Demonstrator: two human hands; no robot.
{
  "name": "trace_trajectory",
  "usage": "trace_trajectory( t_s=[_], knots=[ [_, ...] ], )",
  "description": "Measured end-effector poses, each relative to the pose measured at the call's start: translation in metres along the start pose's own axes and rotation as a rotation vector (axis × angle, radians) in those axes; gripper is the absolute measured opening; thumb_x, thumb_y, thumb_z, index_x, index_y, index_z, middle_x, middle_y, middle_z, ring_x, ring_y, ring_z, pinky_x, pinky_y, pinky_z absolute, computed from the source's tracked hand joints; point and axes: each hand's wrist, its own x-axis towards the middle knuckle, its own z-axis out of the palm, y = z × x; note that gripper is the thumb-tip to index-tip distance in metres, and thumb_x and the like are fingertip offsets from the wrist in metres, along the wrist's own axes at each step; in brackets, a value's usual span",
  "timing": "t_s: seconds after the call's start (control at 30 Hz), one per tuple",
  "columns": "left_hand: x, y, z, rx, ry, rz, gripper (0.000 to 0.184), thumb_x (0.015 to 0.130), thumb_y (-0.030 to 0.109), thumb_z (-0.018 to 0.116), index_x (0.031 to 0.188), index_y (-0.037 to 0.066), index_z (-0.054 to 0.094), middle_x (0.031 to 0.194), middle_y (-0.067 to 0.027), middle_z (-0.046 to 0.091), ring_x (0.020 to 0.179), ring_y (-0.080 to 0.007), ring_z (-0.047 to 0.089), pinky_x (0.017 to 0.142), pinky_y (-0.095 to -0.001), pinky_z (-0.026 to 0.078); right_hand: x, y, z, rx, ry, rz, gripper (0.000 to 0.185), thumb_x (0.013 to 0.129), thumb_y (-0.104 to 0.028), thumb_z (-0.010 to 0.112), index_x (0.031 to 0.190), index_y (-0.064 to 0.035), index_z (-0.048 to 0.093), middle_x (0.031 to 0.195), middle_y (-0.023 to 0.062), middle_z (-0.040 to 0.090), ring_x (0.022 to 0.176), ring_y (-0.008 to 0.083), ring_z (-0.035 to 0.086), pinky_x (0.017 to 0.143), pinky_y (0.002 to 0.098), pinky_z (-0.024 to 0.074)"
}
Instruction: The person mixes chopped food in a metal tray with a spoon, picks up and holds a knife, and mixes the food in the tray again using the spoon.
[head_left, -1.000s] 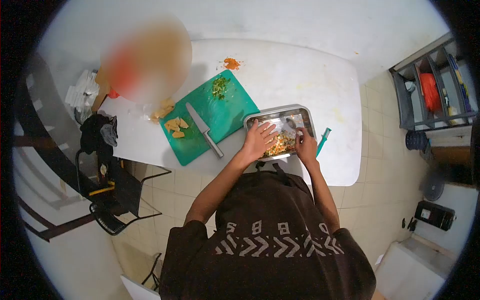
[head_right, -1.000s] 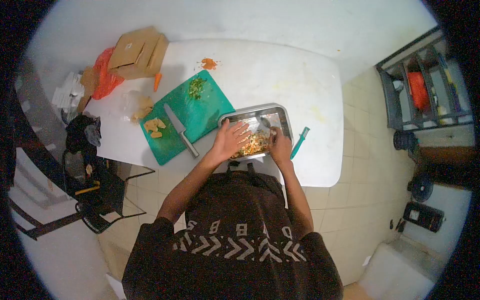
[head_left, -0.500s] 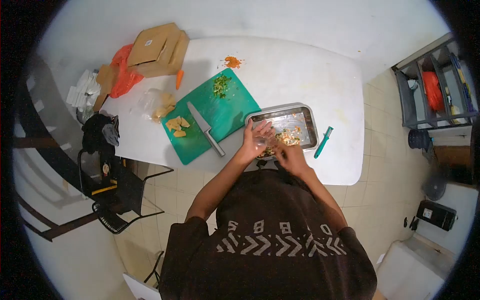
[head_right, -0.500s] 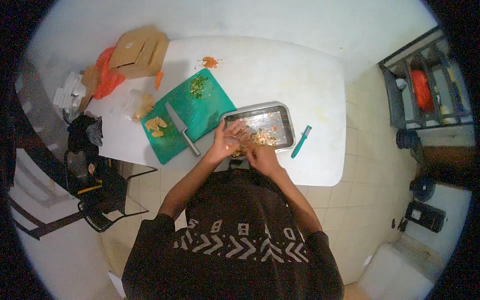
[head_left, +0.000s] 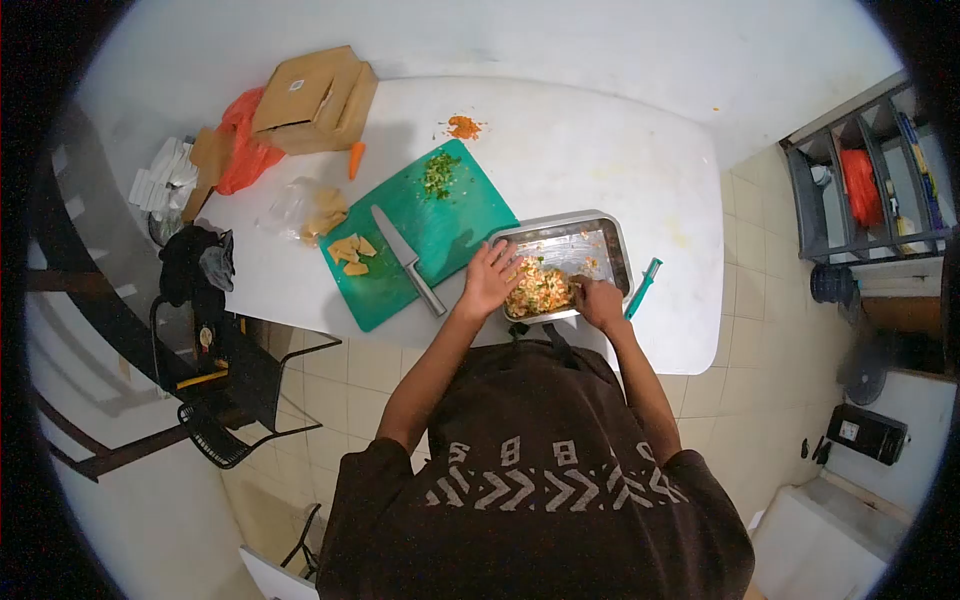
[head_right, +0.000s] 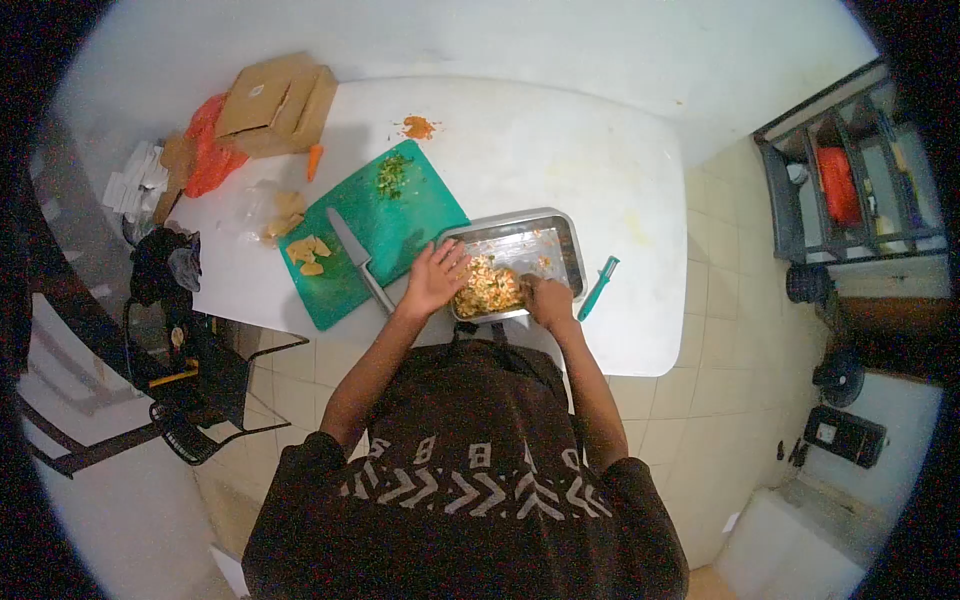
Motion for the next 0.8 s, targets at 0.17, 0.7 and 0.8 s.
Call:
trace_trajectory(
  t_s=[0.17, 0.7, 0.8],
  knots=[
    [-0.004, -0.003, -0.002, 0.106, 0.01, 0.006, 0.058, 0.098, 0.043, 0.047, 0.146, 0.013, 0.033, 0.15, -0.0056, 0.039, 0.135, -0.0287, 0.039, 0.11, -0.0482, 0.032, -0.003, 0.021, -0.024, 0.106, 0.117, 0.127, 0.026, 0.087, -0.022, 0.057, 0.111, -0.0187, 0.066, 0.076, 0.0151, 0.068, 0.072, 0.0354, 0.067, 0.062, 0.0482, 0.0525],
    [0.0, 0.006, -0.001, 0.145, 0.012, -0.004, 0.054, 0.101, 0.04, 0.042, 0.148, 0.014, 0.031, 0.151, -0.0044, 0.037, 0.135, -0.0279, 0.04, 0.111, -0.0456, 0.031, -0.014, -0.001, -0.027, 0.257, 0.126, 0.162, 0.022, 0.089, -0.024, 0.059, 0.108, -0.0192, 0.068, 0.076, 0.0152, 0.069, 0.073, 0.0344, 0.068, 0.065, 0.0447, 0.0538],
    [0.003, 0.002, -0.003, 0.153, 0.004, -0.002, 0.055, 0.101, 0.039, 0.042, 0.147, 0.013, 0.031, 0.15, -0.0056, 0.038, 0.135, -0.0289, 0.04, 0.111, -0.0463, 0.033, -0.019, -0.01, -0.018, -0.073, -0.076, 0.066, 0.024, 0.088, -0.025, 0.057, 0.105, -0.0154, 0.069, 0.076, 0.0182, 0.068, 0.073, 0.036, 0.067, 0.065, 0.0503, 0.0521]
  ],
)
